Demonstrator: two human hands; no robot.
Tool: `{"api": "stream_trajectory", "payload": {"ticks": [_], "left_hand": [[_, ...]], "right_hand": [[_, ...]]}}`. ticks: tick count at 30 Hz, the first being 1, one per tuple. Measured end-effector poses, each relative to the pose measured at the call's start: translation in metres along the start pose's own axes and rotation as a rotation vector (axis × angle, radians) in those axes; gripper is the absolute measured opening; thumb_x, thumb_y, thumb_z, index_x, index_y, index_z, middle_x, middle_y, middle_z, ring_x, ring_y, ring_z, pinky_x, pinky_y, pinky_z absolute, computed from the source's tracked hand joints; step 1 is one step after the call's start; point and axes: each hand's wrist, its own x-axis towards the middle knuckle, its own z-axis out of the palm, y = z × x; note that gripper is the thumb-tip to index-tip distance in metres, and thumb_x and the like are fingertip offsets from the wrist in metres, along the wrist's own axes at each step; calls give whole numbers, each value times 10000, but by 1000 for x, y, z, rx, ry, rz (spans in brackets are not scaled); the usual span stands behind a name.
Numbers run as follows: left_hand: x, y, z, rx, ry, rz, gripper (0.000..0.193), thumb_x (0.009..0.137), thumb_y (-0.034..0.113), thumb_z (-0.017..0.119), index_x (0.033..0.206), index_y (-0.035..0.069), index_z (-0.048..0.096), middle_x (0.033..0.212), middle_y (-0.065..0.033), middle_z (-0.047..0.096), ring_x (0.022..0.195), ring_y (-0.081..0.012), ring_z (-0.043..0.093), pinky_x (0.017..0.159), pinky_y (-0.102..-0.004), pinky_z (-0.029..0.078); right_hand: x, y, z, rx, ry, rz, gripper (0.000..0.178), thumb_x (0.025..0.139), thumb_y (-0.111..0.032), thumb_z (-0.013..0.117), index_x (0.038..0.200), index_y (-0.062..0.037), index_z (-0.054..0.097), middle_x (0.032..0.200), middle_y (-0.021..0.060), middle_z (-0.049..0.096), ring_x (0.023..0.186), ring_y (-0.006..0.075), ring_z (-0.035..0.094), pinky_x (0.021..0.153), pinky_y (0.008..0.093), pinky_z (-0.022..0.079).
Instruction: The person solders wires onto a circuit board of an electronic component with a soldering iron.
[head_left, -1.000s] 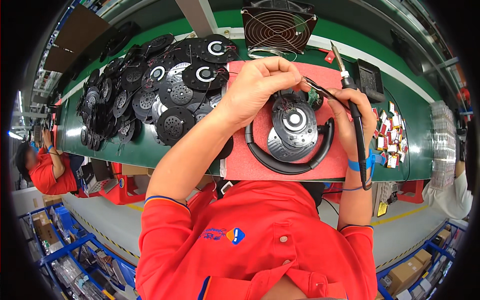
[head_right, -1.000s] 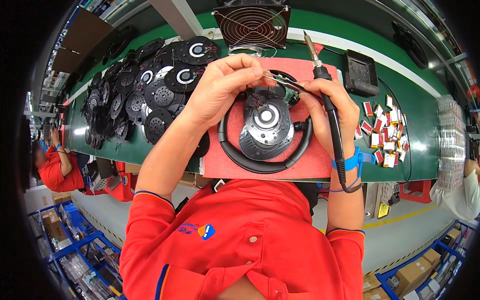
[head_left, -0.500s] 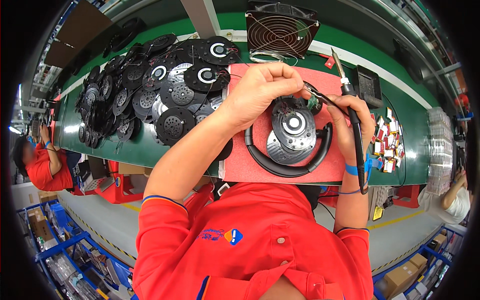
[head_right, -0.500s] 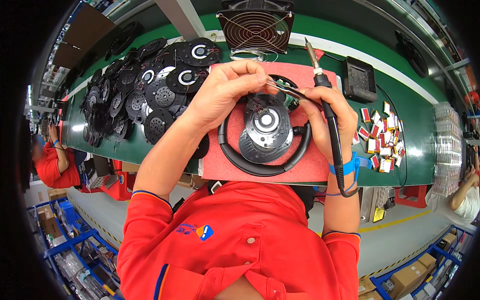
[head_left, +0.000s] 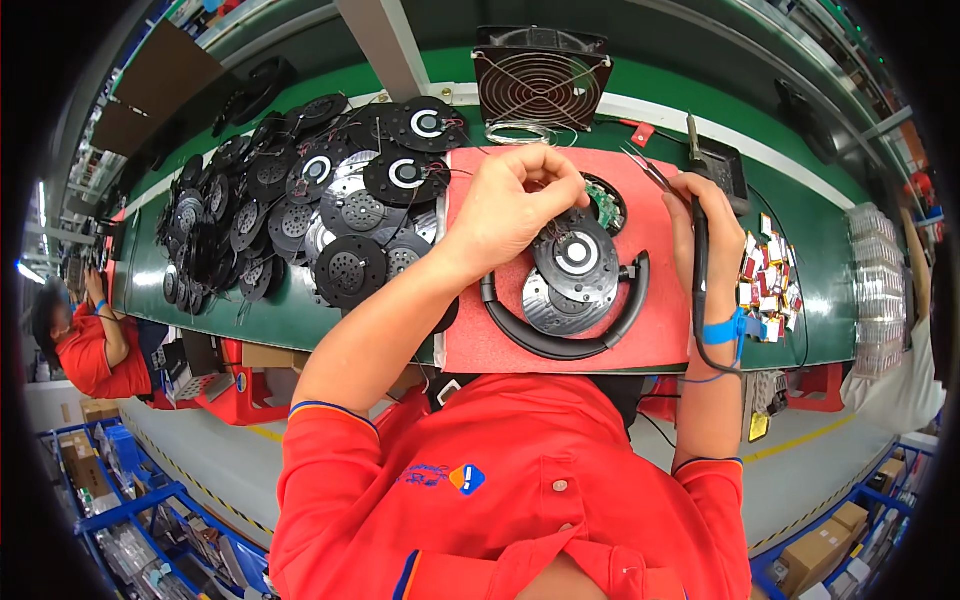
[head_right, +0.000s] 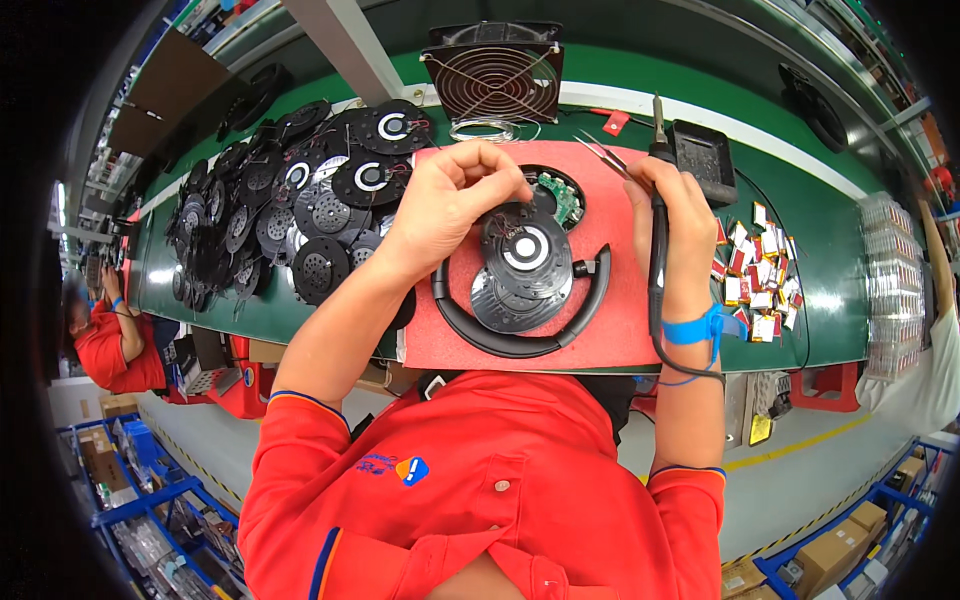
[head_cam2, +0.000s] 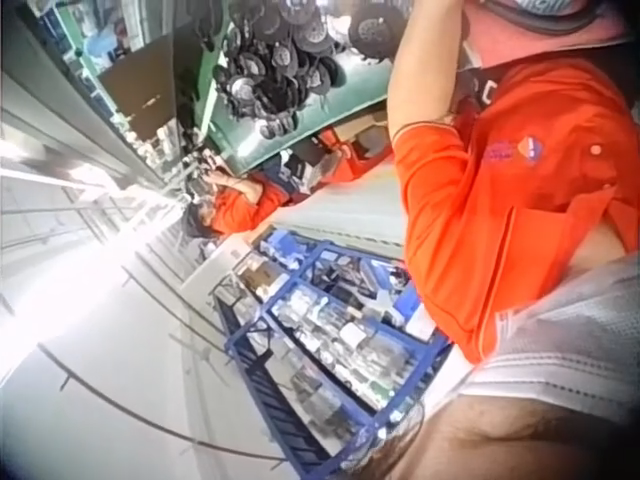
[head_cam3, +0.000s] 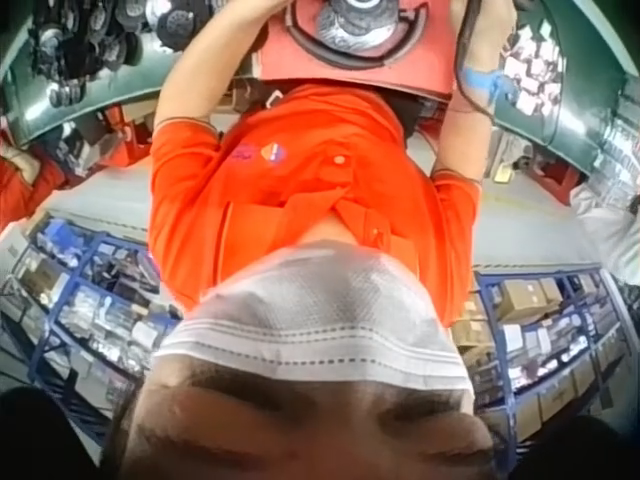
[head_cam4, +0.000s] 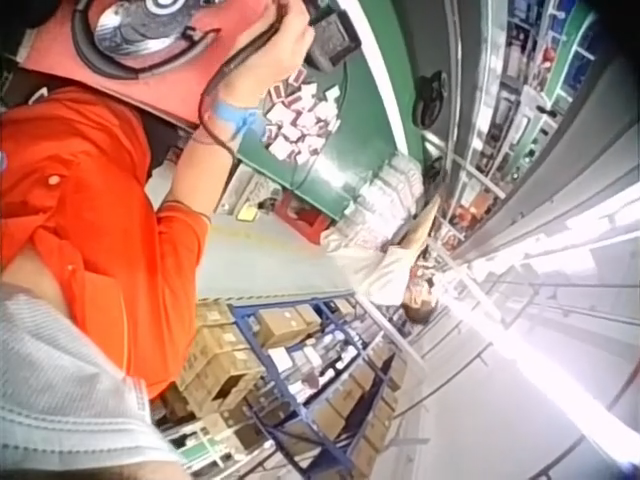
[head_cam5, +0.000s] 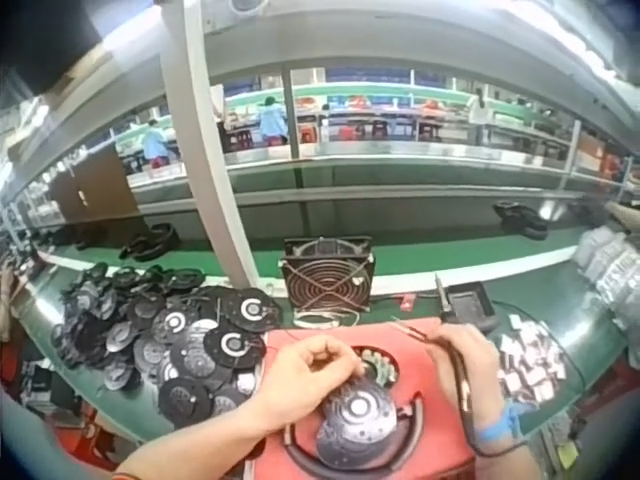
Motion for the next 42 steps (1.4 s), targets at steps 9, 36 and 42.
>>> {"api": "stream_trajectory", "payload": {"ticks": [9, 36, 42], "left_hand": [[-4, -3, 4, 126, -35, 69, 77, 859, 87, 614, 881, 13, 611, 828, -26, 634, 779, -80, 591, 730, -221, 474], [20, -10, 4, 856, -54, 396, 79, 704, 70, 641, 708, -6, 661, 942, -123, 632, 985, -307, 511, 883, -361, 417], [28, -21, 3, 876, -75, 394, 92, 689, 83, 645, 700, -4, 674, 980, -129, 638, 1007, -317, 525, 897, -371, 419]], "right_hand": [[0, -41, 14, 515, -147, 166, 336, 766, 65, 660, 1063, -24, 530, 943, 93, 640, 848, 141, 636, 724, 244, 510], [-37, -36, 5, 304, -329, -68, 290, 722, 86, 674, 976, -24, 591, 908, 89, 659, 843, 197, 647, 742, 290, 501], [-29, -26, 8, 217, -102, 26, 345, 720, 69, 655, 1038, -39, 574, 980, 122, 647, 861, 287, 632, 732, 324, 497]]}}
